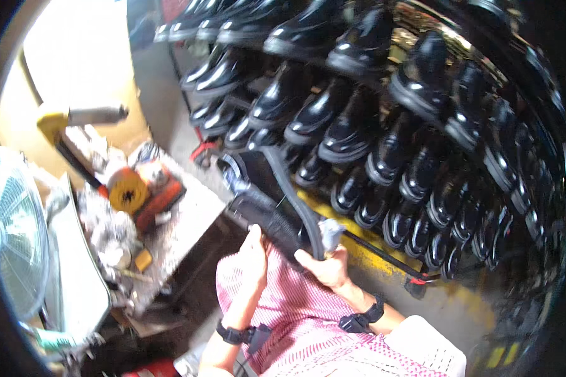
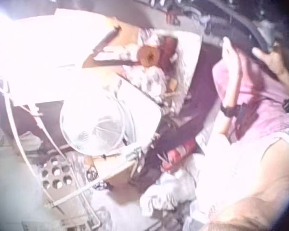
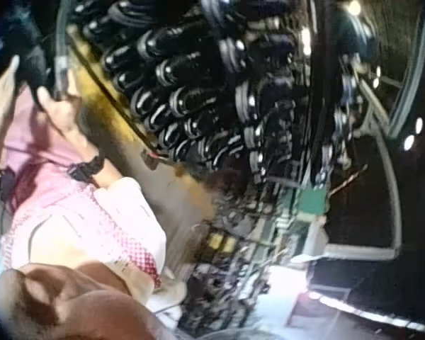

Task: Cleaning and inspecting finished black shoes in a factory setting.

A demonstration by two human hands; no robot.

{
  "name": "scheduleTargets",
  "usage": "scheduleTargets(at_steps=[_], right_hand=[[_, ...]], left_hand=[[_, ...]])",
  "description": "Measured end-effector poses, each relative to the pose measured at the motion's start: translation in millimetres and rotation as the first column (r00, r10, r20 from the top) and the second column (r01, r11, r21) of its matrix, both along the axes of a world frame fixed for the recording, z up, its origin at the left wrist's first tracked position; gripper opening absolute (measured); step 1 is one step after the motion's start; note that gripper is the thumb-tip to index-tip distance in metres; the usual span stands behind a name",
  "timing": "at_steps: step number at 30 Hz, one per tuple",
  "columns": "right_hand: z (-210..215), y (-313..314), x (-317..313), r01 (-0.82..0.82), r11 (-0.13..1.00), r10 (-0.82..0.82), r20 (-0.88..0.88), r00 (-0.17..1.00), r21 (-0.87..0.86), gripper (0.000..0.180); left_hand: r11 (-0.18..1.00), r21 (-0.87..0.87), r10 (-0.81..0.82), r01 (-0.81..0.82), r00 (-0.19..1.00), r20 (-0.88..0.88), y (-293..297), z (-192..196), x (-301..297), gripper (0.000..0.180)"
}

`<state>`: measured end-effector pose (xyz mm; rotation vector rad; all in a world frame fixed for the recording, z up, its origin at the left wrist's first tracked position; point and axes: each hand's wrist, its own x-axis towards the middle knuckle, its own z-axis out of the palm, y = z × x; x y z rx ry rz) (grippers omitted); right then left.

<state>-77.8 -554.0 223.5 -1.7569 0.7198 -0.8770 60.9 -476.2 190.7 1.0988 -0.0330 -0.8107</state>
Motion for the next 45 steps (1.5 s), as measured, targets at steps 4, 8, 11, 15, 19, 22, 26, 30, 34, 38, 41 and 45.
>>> scheduleTargets(at_steps=[4,8,11,15,19,22,26,30,34,38,41,45], right_hand=[[-8.5,-5.7,-0.2,0.095,0.970,-0.088,0.045,0.995,-0.225,0.057],[-15.0,-8.3,4.0,0.047,0.945,-0.048,0.005,0.999,-0.324,0.068],[-21.8,-10.1,3.8,0.029,0.967,-0.059,-0.112,0.992,-0.254,0.073],[-19.6,-11.9,12.1,0.026,0.887,-0.112,-0.160,0.981,-0.462,0.076],[-24.5,-16.9,13.8,-0.096,0.835,-0.064,-0.268,0.961,-0.542,0.072],[-28.7,-21.1,20.7,-0.117,0.803,-0.049,-0.260,0.964,-0.585,0.072],[-31.0,-25.4,22.6,-0.152,0.874,-0.008,-0.328,0.945,-0.461,0.071],[-33.5,-35.0,23.8,-0.195,0.890,0.056,-0.327,0.943,-0.411,0.072],[-37.2,-38.2,14.4,-0.203,0.948,0.101,-0.372,0.923,-0.246,0.070],[-32.7,-43.7,7.7,-0.149,0.975,0.194,-0.307,0.932,0.163,0.066],[-25.7,-54.2,7.0,-0.234,0.949,0.279,-0.220,0.935,0.211,0.065],[-8.6,-63.7,12.3,-0.149,0.827,0.212,-0.055,0.976,0.542,0.058]], left_hand=[[0.986,-0.016,0.158,-0.165,0.906,0.392,5.4,1.8,2.5,0.019],[0.973,0.104,0.054,-0.205,0.644,0.763,16.8,13.9,5.7,0.015],[0.970,0.107,0.015,-0.220,0.492,0.871,7.4,20.9,6.0,0.019],[0.930,0.212,-0.084,-0.299,0.389,0.917,-11.1,15.6,8.7,0.027],[0.826,0.443,-0.268,-0.348,0.450,0.852,-27.9,15.8,18.5,0.038],[0.792,0.445,-0.298,-0.419,0.371,0.879,-37.8,5.5,24.8,0.035],[0.833,0.508,-0.329,-0.220,0.541,0.774,-35.0,-0.5,29.7,0.029],[0.925,0.355,-0.232,-0.137,0.536,0.812,-27.6,-26.5,35.8,0.017],[0.903,0.426,-0.319,-0.053,0.581,0.749,-21.3,-26.4,39.2,0.013],[0.919,0.370,-0.268,-0.132,0.480,0.835,-15.7,-23.7,61.7,0.014],[0.900,0.435,-0.335,-0.008,0.626,0.705,-5.5,-24.5,84.6,0.015],[0.969,0.237,-0.062,-0.073,0.853,0.519,-5.1,-14.9,103.9,0.015]])
